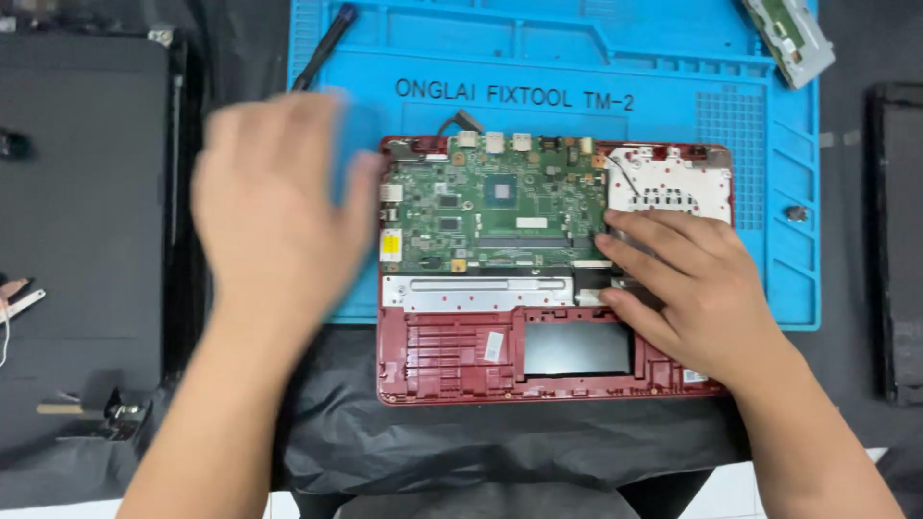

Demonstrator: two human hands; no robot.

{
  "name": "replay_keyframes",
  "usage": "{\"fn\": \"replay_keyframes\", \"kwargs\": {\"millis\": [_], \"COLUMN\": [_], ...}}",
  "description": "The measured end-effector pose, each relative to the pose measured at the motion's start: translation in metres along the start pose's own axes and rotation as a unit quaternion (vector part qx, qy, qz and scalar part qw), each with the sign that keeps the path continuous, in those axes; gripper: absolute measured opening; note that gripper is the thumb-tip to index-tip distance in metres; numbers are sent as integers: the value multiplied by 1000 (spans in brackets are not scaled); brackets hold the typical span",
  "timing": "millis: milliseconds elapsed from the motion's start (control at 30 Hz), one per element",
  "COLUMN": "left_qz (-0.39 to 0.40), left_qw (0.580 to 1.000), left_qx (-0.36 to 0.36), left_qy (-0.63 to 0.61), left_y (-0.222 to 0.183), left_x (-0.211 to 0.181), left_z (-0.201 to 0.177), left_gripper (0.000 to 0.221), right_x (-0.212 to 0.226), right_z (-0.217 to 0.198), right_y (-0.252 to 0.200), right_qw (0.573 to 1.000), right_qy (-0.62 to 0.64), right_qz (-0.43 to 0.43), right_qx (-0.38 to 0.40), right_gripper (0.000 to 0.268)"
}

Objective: The person places a laptop motherboard into the red chassis, aligns it, and secures it with multiple screws using a screwdriver. They then install a small circuit board into a dedicated slot and fasten it with additional screws.

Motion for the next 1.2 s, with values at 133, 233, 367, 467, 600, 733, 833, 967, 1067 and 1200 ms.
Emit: {"fn": "replay_keyframes", "kwargs": {"millis": [133,233,367,467,600,733,833,967,1067,1200], "left_qz": [-12,-62,-95,-115,-132,-152,-156,-187,-208,-141], "left_qw": [997,991,990,988,988,984,984,981,977,979], "left_qx": [-18,2,-4,-16,-30,-33,-13,32,41,-22], "left_qy": [70,116,107,102,80,92,83,45,-20,-143], "left_y": [-11,-15,-13,-15,-9,-9,-10,-10,-11,-7], "left_x": [47,60,63,67,67,66,64,68,66,40], "left_z": [28,40,38,40,40,37,36,39,30,9], "left_gripper": [44,39,23,14,8,11,17,17,17,21], "right_x": [-3,-3,-4,-6,-30,-87,-131,-194,-138,-36], "right_z": [-2,-5,-1,6,19,53,81,117,85,19], "right_y": [-5,-9,-11,-14,-26,-51,-69,-95,-70,-31], "right_qw": [1000,999,999,999,999,999,994,996,996,996], "right_qy": [9,35,46,28,-42,-4,-7,-48,-47,36], "right_qz": [6,-1,-11,-19,-7,-54,-111,-63,-42,55], "right_qx": [-4,-11,-6,2,19,7,-13,40,60,-60], "right_gripper": [41,39,38,39,42,42,44,58,55,35]}}
Point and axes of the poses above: each hand's wrist, its own y-axis towards the middle knuckle, its own z-axis out of the palm, x = y × z, the point moved 4 cm from there along y, towards the middle knuckle, and after that the axes turned 1 degree about -y, right-handed, at the moved point
